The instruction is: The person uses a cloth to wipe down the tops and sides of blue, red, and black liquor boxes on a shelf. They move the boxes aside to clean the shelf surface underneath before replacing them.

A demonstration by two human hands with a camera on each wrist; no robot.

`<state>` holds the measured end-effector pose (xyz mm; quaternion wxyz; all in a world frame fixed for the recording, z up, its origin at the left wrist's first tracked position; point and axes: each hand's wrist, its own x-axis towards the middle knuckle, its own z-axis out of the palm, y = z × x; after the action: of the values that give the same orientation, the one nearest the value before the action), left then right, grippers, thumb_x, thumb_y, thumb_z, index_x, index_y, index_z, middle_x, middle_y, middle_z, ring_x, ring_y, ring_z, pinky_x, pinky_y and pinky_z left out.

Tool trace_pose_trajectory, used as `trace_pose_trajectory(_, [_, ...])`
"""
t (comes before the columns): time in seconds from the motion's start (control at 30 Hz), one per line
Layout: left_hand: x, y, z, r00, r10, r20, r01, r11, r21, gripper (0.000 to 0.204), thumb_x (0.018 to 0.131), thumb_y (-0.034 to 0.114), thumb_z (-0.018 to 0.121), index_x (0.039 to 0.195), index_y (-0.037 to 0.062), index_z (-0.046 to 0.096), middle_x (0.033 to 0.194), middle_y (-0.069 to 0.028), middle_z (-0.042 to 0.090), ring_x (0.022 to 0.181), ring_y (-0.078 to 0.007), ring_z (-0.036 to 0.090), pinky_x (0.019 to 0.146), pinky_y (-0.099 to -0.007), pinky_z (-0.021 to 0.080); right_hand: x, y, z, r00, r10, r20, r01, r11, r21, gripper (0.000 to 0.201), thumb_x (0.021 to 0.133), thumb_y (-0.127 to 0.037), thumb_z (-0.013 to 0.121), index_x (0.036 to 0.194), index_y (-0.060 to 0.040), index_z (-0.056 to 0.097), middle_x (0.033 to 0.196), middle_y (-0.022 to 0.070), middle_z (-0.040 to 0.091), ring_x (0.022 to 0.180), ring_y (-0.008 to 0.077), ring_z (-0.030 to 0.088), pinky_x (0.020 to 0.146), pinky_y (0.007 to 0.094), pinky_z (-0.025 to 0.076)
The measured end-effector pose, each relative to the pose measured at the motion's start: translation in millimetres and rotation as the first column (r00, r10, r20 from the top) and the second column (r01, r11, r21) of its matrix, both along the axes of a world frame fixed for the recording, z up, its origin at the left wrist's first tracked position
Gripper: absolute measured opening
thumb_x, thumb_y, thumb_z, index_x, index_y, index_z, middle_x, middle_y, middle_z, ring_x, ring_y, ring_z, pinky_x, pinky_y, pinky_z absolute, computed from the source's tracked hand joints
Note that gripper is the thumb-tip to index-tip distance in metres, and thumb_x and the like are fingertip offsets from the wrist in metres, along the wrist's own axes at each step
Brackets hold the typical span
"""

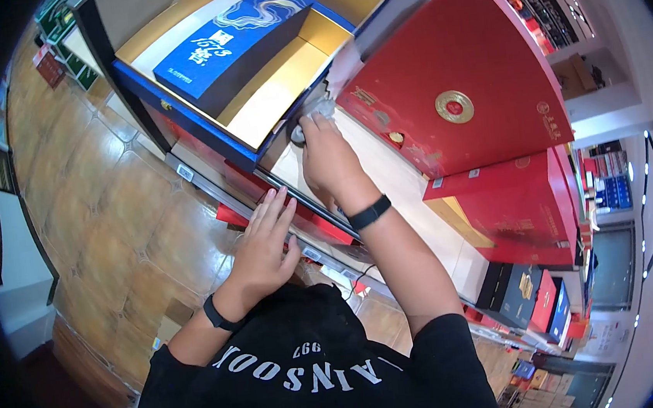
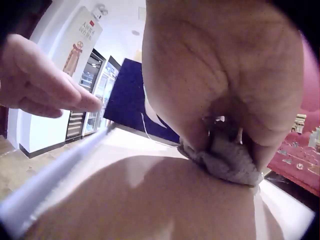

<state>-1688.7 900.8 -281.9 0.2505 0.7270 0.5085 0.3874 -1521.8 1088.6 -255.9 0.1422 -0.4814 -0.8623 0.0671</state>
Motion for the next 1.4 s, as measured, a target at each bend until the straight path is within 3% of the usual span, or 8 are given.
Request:
trace_pose_trajectory(0.2, [16.6, 18.0, 7.6, 0.987, -0.102, -0.122, 0.108, 0.993, 0.044, 0.066, 0.094, 0.010, 0.066, 0.158, -0.0040, 0.053, 0.170, -0.0275, 0.044, 0.161, -0.0456, 0.040, 0.133, -0.0603, 0.028, 11.7, 11.8, -3.5, 0.993, 0.017, -0.121, -0.021, 0.999, -0.031, 0.051, 0.093, 0.004, 0.059, 0.144, 0.0032, 0.060, 0.149, 0.0325, 0.062, 0.140, 0.0501, 0.058, 0.123, 0.0510, 0.046])
trace_pose_trajectory(0.3, [24.0, 25.5, 9.3, 0.979, -0.136, -0.153, 0.147, 0.987, 0.062, 0.066, 0.095, 0.011, 0.067, 0.157, -0.0028, 0.054, 0.170, -0.0266, 0.045, 0.161, -0.0441, 0.040, 0.132, -0.0623, 0.027, 43.1, -8.4, -4.3, 0.989, -0.116, -0.095, 0.107, 0.990, -0.096, 0.053, 0.095, 0.003, 0.057, 0.147, 0.0002, 0.060, 0.156, 0.0297, 0.058, 0.146, 0.0476, 0.055, 0.126, 0.0499, 0.044])
trace_pose_trajectory(0.57, [47.5, 41.4, 12.6, 0.924, -0.303, -0.232, 0.316, 0.949, 0.017, 0.060, 0.097, 0.015, 0.069, 0.154, -0.0016, 0.058, 0.165, -0.0284, 0.051, 0.156, -0.0471, 0.046, 0.130, -0.0626, 0.031, 170.9, -108.2, 7.1, 0.865, -0.500, -0.038, 0.492, 0.862, -0.123, 0.055, 0.096, 0.001, 0.055, 0.150, -0.0067, 0.062, 0.164, 0.0227, 0.055, 0.152, 0.0431, 0.051, 0.129, 0.0465, 0.041])
trace_pose_trajectory(0.7, [59.9, 46.8, 14.8, 0.893, -0.312, -0.324, 0.345, 0.937, 0.047, 0.053, 0.099, 0.017, 0.068, 0.149, -0.0021, 0.064, 0.164, -0.0305, 0.052, 0.153, -0.0490, 0.049, 0.128, -0.0622, 0.035, 221.3, -157.0, 16.4, 0.888, -0.416, -0.195, 0.369, 0.899, -0.235, 0.056, 0.092, 0.006, 0.059, 0.146, -0.0080, 0.066, 0.161, 0.0210, 0.059, 0.152, 0.0414, 0.054, 0.128, 0.0439, 0.042])
trace_pose_trajectory(0.87, [65.3, 51.9, 24.9, 0.847, -0.310, -0.432, 0.361, 0.932, 0.038, 0.047, 0.102, 0.020, 0.069, 0.143, -0.0025, 0.069, 0.158, -0.0319, 0.057, 0.149, -0.0505, 0.052, 0.125, -0.0592, 0.039, 299.3, -213.7, 17.6, 0.790, -0.585, -0.183, 0.532, 0.803, -0.269, 0.055, 0.091, 0.006, 0.058, 0.143, -0.0074, 0.068, 0.159, 0.0234, 0.060, 0.149, 0.0421, 0.056, 0.127, 0.0434, 0.043])
trace_pose_trajectory(1.17, [73.8, 46.9, 33.0, 0.765, -0.285, -0.577, 0.376, 0.926, 0.042, 0.051, 0.106, 0.026, 0.068, 0.148, -0.0032, 0.064, 0.157, -0.0340, 0.057, 0.148, -0.0522, 0.052, 0.125, -0.0580, 0.041, 445.8, -299.7, 10.2, 0.350, -0.923, 0.157, 0.935, 0.333, -0.125, 0.052, 0.097, -0.004, 0.052, 0.149, -0.0023, 0.058, 0.151, 0.0291, 0.063, 0.141, 0.0462, 0.060, 0.120, 0.0499, 0.049])
trace_pose_trajectory(1.33, [72.5, 47.0, 29.6, 0.730, -0.313, -0.607, 0.403, 0.915, 0.012, 0.058, 0.107, 0.033, 0.067, 0.151, -0.0045, 0.060, 0.159, -0.0350, 0.054, 0.150, -0.0543, 0.050, 0.126, -0.0607, 0.039, 454.6, -315.2, -19.7, 0.503, -0.862, 0.064, 0.853, 0.507, 0.128, 0.044, 0.096, -0.004, 0.054, 0.138, 0.0062, 0.060, 0.131, 0.0321, 0.068, 0.117, 0.0508, 0.069, 0.106, 0.0545, 0.056])
trace_pose_trajectory(1.4, [73.6, 46.0, 30.3, 0.722, -0.316, -0.616, 0.399, 0.917, -0.002, 0.060, 0.107, 0.035, 0.067, 0.152, -0.0044, 0.059, 0.160, -0.0351, 0.054, 0.150, -0.0544, 0.050, 0.126, -0.0607, 0.038, 428.4, -314.7, -18.1, 0.415, -0.903, 0.113, 0.902, 0.425, 0.080, 0.042, 0.095, -0.004, 0.054, 0.136, 0.0061, 0.061, 0.129, 0.0343, 0.068, 0.115, 0.0529, 0.069, 0.104, 0.0563, 0.057])
